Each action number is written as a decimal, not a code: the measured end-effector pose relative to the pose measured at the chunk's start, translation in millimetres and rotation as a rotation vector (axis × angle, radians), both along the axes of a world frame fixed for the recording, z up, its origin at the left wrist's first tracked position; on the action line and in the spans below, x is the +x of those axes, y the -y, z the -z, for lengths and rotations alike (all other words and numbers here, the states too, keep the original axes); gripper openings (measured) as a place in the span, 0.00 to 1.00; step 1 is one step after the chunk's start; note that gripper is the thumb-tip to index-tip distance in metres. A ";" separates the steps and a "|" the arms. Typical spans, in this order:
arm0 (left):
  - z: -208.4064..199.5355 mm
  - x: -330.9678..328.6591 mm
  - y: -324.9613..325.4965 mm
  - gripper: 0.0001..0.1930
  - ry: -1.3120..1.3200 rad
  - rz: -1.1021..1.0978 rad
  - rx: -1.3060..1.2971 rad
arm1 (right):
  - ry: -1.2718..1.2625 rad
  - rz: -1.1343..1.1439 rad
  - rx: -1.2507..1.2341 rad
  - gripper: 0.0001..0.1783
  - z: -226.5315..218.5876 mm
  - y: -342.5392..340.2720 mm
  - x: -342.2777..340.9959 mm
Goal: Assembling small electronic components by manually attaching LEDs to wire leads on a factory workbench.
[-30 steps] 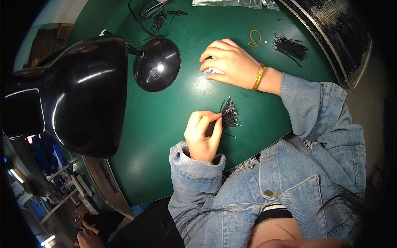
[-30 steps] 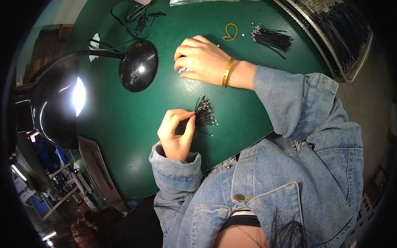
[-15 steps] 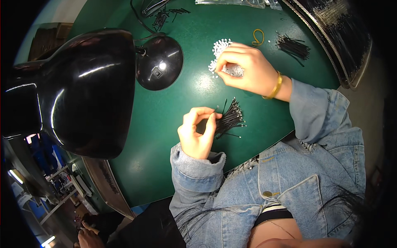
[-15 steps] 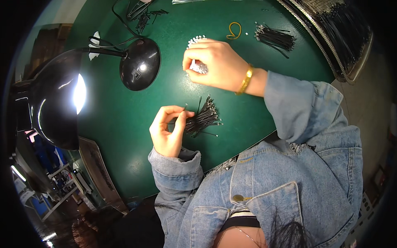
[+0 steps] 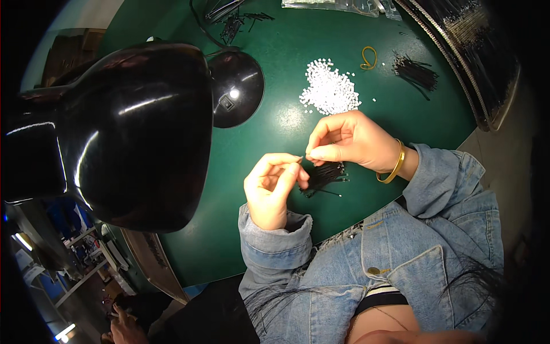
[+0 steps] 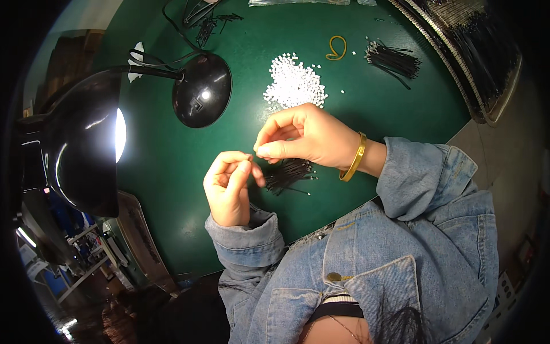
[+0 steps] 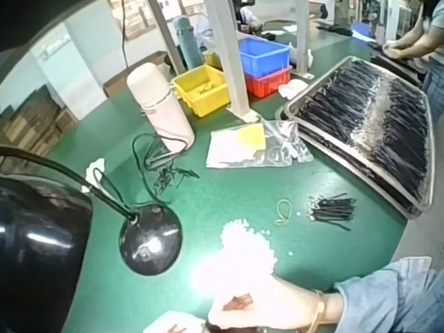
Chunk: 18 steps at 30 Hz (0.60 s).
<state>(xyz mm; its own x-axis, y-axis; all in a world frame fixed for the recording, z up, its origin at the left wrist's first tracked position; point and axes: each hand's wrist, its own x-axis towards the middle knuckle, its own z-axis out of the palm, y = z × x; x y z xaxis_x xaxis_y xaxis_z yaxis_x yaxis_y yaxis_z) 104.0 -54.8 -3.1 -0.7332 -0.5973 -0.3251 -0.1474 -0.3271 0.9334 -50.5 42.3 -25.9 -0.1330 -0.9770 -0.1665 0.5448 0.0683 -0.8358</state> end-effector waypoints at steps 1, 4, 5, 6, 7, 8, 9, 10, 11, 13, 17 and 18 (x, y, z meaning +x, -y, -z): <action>0.2 0.3 -0.3 0.04 -0.032 0.011 0.116 | -0.001 -0.002 -0.001 0.05 -0.4 0.3 0.0; 4.7 1.8 -2.5 0.04 -0.093 0.014 0.113 | 0.285 -0.038 0.135 0.04 -6.1 0.8 -1.0; 5.2 2.7 -3.4 0.03 -0.123 0.013 0.112 | 0.286 -0.045 0.136 0.04 -7.2 1.5 -0.9; 4.7 2.8 -4.0 0.03 -0.121 0.005 0.111 | 0.288 -0.061 0.136 0.05 -7.9 2.2 -0.7; 5.0 0.9 -4.7 0.03 -0.140 0.010 0.077 | 0.288 -0.069 0.138 0.05 -7.7 1.5 -1.1; 5.2 -0.8 -5.1 0.03 -0.160 0.014 0.042 | 0.289 -0.079 0.141 0.05 -7.4 1.0 -1.3; 5.8 -1.7 -5.4 0.04 -0.179 0.018 0.007 | 0.290 -0.080 0.145 0.05 -7.1 0.6 -1.3; 6.8 -1.8 -5.5 0.04 -0.178 0.015 0.010 | 0.292 -0.086 0.145 0.06 -6.6 0.2 -1.2; 7.8 -1.9 -5.7 0.04 -0.176 0.022 -0.007 | 0.294 -0.093 0.145 0.06 -6.2 -0.3 -1.1; 8.4 -2.0 -5.5 0.04 -0.171 0.038 -0.043 | 0.298 -0.099 0.145 0.06 -6.2 -0.3 -1.1; 5.6 -3.3 -6.6 0.04 -0.167 0.026 -0.033 | 0.335 -0.104 0.161 0.06 -6.1 -0.6 -1.1; 4.6 -3.5 -7.0 0.04 -0.166 0.025 -0.032 | 0.335 -0.104 0.161 0.06 -5.9 -0.7 -0.9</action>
